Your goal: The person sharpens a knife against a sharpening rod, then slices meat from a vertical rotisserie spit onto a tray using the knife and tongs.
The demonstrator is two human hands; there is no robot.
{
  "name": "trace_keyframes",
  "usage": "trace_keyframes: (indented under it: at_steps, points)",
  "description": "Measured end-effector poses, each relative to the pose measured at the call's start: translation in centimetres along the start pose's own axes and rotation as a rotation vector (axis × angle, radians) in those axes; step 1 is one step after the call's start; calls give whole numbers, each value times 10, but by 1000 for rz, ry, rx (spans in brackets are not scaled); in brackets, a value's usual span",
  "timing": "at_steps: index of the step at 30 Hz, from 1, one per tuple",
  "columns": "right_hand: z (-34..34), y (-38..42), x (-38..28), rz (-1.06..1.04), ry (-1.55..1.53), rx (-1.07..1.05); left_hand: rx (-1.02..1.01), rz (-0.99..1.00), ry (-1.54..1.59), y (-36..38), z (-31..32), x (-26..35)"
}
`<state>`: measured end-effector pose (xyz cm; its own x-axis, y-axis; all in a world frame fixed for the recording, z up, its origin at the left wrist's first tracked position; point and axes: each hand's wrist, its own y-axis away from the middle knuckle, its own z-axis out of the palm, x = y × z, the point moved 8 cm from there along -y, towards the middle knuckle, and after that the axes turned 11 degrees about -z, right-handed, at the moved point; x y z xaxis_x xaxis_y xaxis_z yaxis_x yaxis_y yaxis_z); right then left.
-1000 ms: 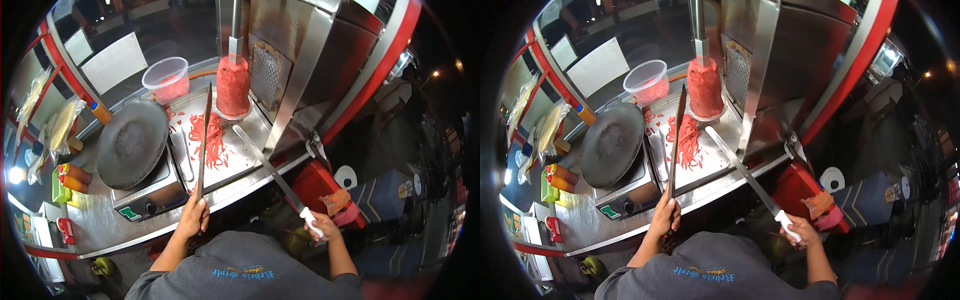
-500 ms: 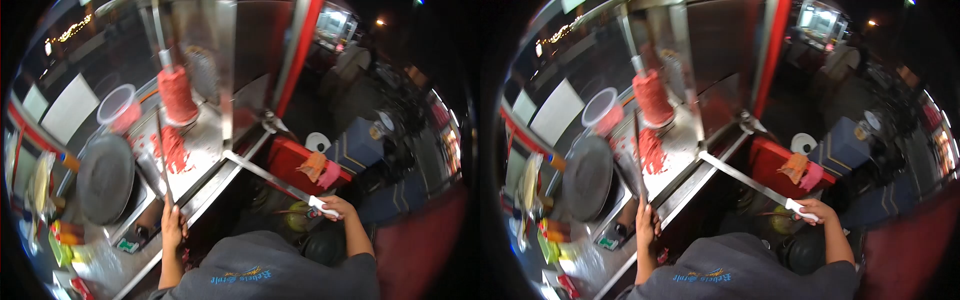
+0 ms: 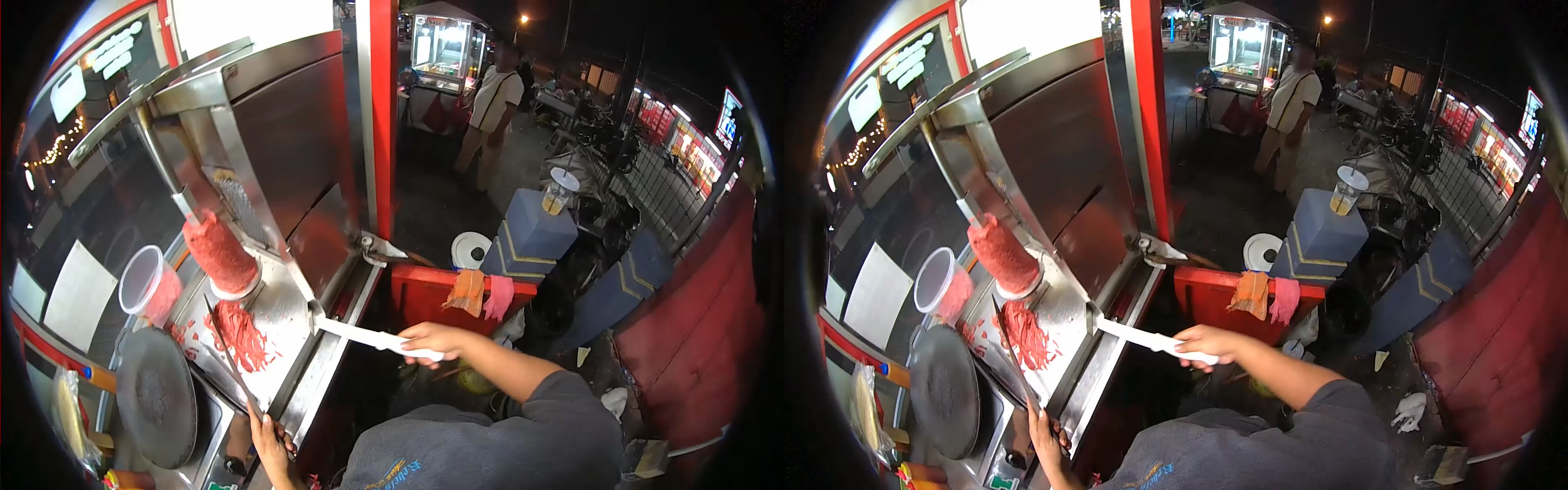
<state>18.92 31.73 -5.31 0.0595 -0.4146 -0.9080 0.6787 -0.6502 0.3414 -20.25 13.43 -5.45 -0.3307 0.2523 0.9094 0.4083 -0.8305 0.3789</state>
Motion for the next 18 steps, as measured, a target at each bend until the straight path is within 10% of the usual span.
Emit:
trace_keyframes:
  at_steps: [13, 18]
  points:
    - [47, -124, -28, -203, 387, 42, 55, -70, -501, -27, 30, 19]
    - [52, -26, -174, -985, 588, 124, 24, -43, -754, -57, -4, -15]
